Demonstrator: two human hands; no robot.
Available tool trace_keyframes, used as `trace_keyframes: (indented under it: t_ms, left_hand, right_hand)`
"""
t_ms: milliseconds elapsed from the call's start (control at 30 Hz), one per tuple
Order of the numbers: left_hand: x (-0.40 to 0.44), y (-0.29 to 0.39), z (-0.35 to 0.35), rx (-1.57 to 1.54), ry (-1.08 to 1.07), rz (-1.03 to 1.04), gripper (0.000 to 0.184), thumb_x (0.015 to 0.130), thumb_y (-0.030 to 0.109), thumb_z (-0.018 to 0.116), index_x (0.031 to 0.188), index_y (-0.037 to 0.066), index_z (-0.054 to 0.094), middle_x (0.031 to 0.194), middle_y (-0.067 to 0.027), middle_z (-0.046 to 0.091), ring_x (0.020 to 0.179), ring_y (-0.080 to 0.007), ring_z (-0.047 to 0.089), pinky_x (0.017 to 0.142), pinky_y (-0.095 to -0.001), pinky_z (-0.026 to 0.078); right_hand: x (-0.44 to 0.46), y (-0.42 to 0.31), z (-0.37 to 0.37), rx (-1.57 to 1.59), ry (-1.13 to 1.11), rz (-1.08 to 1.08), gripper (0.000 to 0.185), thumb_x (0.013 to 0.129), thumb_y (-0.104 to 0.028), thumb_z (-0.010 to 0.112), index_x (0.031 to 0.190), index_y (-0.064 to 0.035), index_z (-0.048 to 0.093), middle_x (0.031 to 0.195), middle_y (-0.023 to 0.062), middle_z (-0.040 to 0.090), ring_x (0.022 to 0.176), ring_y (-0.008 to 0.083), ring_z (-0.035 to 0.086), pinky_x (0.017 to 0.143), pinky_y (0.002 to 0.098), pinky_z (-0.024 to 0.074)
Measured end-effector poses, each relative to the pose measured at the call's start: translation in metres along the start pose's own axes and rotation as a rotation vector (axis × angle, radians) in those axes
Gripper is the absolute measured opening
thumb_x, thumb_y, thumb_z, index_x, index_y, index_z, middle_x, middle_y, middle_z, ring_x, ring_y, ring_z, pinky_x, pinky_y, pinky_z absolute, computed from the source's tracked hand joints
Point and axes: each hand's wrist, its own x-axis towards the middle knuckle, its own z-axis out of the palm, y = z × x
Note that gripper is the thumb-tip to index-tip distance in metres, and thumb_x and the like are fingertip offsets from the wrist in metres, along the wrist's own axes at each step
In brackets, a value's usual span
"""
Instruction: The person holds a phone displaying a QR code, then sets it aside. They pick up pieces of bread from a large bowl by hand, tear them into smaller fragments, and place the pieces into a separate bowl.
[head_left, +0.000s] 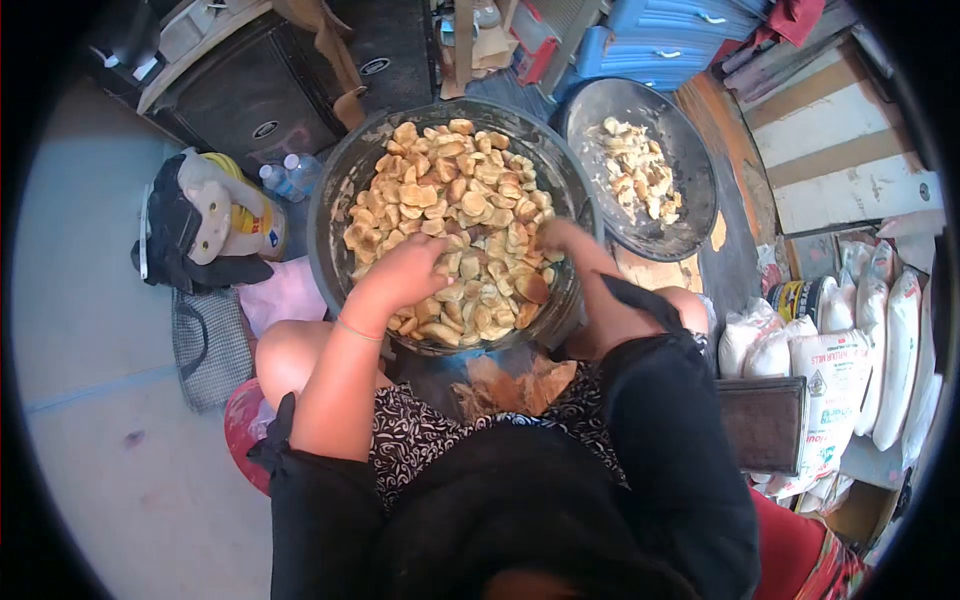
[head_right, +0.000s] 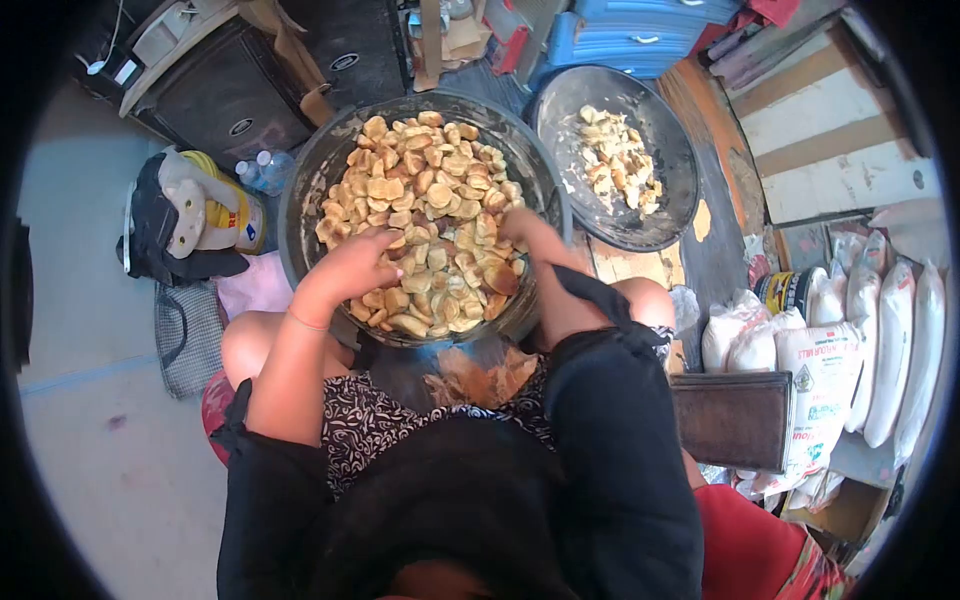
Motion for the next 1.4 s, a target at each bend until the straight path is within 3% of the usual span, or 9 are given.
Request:
trace_keyframes:
  t_ms: [33, 200, 433, 567, 633, 767, 900, 1100, 1400]
  left_hand:
    - [-0.001, 0.001, -0.003, -0.024, -0.016, -0.012, 0.050, 0.072, 0.021, 0.063, 0.116, 0.000, 0.050, 0.106, -0.0234, 0.053, 0.100, -0.0370, 0.051, 0.088, -0.0395, 0.041]
    - [-0.003, 0.001, -0.010, -0.030, 0.005, -0.023, 0.054, 0.074, 0.022, 0.060, 0.121, 0.000, 0.047, 0.117, -0.0232, 0.050, 0.107, -0.0364, 0.050, 0.091, -0.0385, 0.040]
    - [0.007, 0.000, 0.005, 0.025, 0.022, -0.018, 0.052, 0.075, 0.021, 0.061, 0.120, -0.002, 0.047, 0.107, -0.0229, 0.054, 0.101, -0.0366, 0.052, 0.087, -0.0391, 0.042]
    - [0.022, 0.019, 0.013, -0.385, 0.315, -0.011, 0.058, 0.078, 0.023, 0.062, 0.128, 0.003, 0.041, 0.110, -0.0186, 0.055, 0.097, -0.0289, 0.056, 0.083, -0.0355, 0.045]
    - [0.021, 0.035, 0.007, -1.148, 0.228, -0.039, 0.062, 0.080, 0.020, 0.061, 0.134, 0.006, 0.033, 0.120, -0.0129, 0.049, 0.099, -0.0221, 0.055, 0.082, -0.0327, 0.047]
    - [0.020, 0.038, 0.008, -1.279, 0.147, 0.233, 0.066, 0.081, 0.012, 0.057, 0.139, 0.010, 0.025, 0.127, -0.0093, 0.040, 0.113, -0.0190, 0.046, 0.088, -0.0334, 0.046]
    - [0.017, 0.046, 0.015, -1.079, 0.211, 0.285, 0.063, 0.080, 0.011, 0.056, 0.137, 0.009, 0.029, 0.128, -0.0079, 0.040, 0.117, -0.0158, 0.041, 0.087, -0.0311, 0.045]
    - [0.014, 0.041, 0.021, -1.156, 0.279, 0.044, 0.029, 0.077, -0.001, 0.048, 0.106, 0.003, 0.049, 0.092, -0.0040, 0.055, 0.078, -0.0107, 0.056, 0.060, -0.0240, 0.052]
    - [0.016, 0.032, 0.009, -1.280, 0.349, 0.151, 0.031, 0.074, -0.009, 0.042, 0.100, 0.003, 0.052, 0.093, -0.0026, 0.055, 0.083, -0.0081, 0.053, 0.072, -0.0222, 0.045]
  right_hand:
    - [0.025, 0.006, 0.041, 0.090, -0.218, 0.055, 0.038, 0.065, -0.036, 0.068, 0.088, -0.0058, 0.068, 0.094, 0.0184, 0.064, 0.088, 0.0295, 0.062, 0.077, 0.0385, 0.0475]
    - [-0.003, -0.027, 0.170, 0.389, 0.330, 0.335, 0.067, 0.060, -0.032, 0.070, 0.118, -0.0076, 0.049, 0.118, 0.0229, 0.047, 0.102, 0.0377, 0.052, 0.088, 0.0374, 0.0437]
    - [-0.036, -0.058, 0.031, 1.148, 0.388, -0.057, 0.073, 0.060, -0.023, 0.077, 0.122, -0.0011, 0.045, 0.115, 0.0180, 0.053, 0.090, 0.0235, 0.057, 0.075, 0.0322, 0.0479]
    - [-0.120, -0.118, -0.081, 1.048, 0.383, -0.499, 0.061, 0.072, -0.009, 0.072, 0.124, -0.0019, 0.042, 0.116, 0.0084, 0.050, 0.097, 0.0151, 0.052, 0.080, 0.0279, 0.0466]
    - [-0.148, -0.126, -0.102, 0.955, 0.425, -0.605, 0.061, 0.072, -0.007, 0.070, 0.125, -0.0020, 0.041, 0.120, 0.0079, 0.047, 0.099, 0.0153, 0.052, 0.083, 0.0290, 0.0461]
    - [-0.187, -0.129, -0.109, 1.053, 0.367, -0.637, 0.056, 0.072, -0.005, 0.067, 0.123, -0.0009, 0.042, 0.119, 0.0079, 0.047, 0.097, 0.0159, 0.053, 0.081, 0.0287, 0.0475]
    - [-0.192, -0.146, -0.093, 0.675, 0.816, -0.535, 0.040, 0.067, -0.012, 0.068, 0.102, -0.0006, 0.052, 0.090, 0.0131, 0.055, 0.075, 0.0201, 0.058, 0.063, 0.0303, 0.0496]
    - [-0.165, -0.150, -0.071, 0.601, 0.858, -0.526, 0.029, 0.069, -0.013, 0.065, 0.094, -0.0005, 0.058, 0.070, 0.0109, 0.055, 0.062, 0.0188, 0.057, 0.056, 0.0311, 0.0448]
    - [-0.146, -0.126, -0.088, 1.583, 0.606, -0.470, 0.017, 0.080, 0.002, 0.052, 0.096, 0.0012, 0.055, 0.087, 0.0098, 0.061, 0.068, 0.0125, 0.060, 0.058, 0.0230, 0.0511]
